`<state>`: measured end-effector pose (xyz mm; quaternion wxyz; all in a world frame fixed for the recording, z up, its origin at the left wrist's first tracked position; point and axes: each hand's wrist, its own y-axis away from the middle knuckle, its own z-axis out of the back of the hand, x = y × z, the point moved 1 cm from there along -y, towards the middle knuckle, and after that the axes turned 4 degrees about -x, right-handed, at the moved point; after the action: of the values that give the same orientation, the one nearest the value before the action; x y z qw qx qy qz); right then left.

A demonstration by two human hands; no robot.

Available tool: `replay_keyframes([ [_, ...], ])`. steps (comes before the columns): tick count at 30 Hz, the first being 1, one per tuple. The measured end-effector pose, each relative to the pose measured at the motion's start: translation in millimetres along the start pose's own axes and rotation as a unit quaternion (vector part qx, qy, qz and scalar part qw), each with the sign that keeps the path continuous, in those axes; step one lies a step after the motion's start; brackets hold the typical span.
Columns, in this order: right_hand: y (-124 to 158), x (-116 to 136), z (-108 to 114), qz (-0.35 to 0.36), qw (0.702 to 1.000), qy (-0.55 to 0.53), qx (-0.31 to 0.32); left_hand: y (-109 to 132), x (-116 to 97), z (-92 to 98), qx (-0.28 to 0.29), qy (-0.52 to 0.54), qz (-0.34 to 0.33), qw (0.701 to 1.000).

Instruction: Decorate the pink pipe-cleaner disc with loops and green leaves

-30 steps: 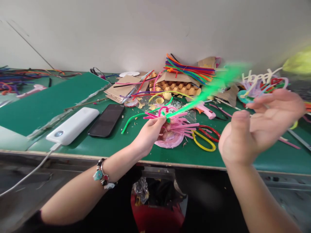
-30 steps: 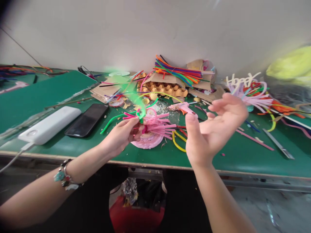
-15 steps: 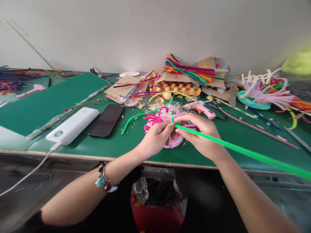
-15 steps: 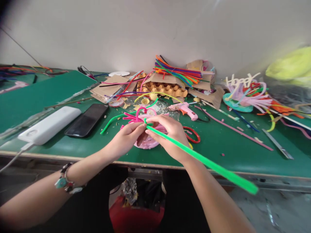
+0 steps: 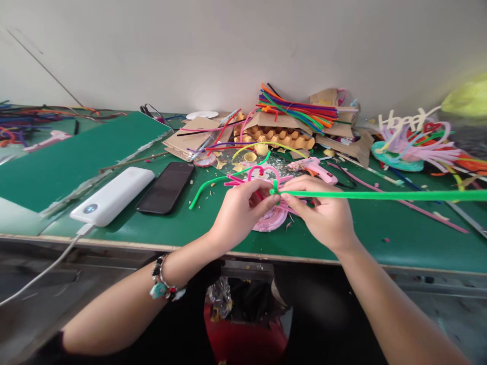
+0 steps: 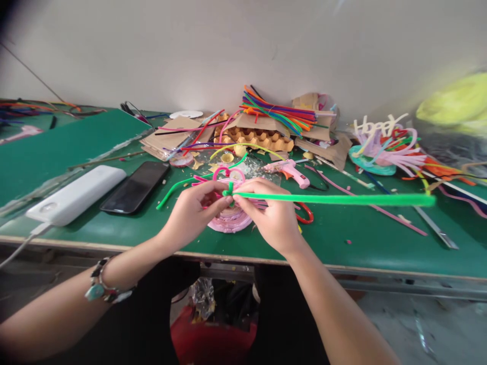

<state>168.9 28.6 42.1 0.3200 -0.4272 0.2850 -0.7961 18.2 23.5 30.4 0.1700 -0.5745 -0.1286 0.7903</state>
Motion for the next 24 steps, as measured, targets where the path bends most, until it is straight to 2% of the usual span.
replay_keyframes([
  [4,0.9,2.8,-0.5,0.011,1.000,0.013,-0.017,-0.3,-1.8,0.1,-0.001,0.078,0.065,0.995],
  [8,1.4,5.6,-2.3,-0.020,0.999,-0.005,-0.027,-0.9,-3.0,0.2,0.002,0.119,0.105,0.987],
  [11,1.4,5.4,-1.4,-0.038,0.999,-0.018,-0.031,-1.3,-3.2,0.2,0.025,0.150,0.127,0.980],
  [16,0.7,2.0,4.5,-0.016,1.000,-0.008,-0.005,-1.3,-5.4,1.5,0.067,0.159,0.145,0.974],
  [19,1.5,-0.7,5.3,-0.050,0.998,-0.033,0.000,-1.0,-6.3,1.8,0.082,0.163,0.135,0.974],
  [24,4.2,-3.4,1.4,-0.148,0.984,-0.098,-0.016,-0.4,-6.3,0.8,0.086,0.196,0.133,0.968],
])
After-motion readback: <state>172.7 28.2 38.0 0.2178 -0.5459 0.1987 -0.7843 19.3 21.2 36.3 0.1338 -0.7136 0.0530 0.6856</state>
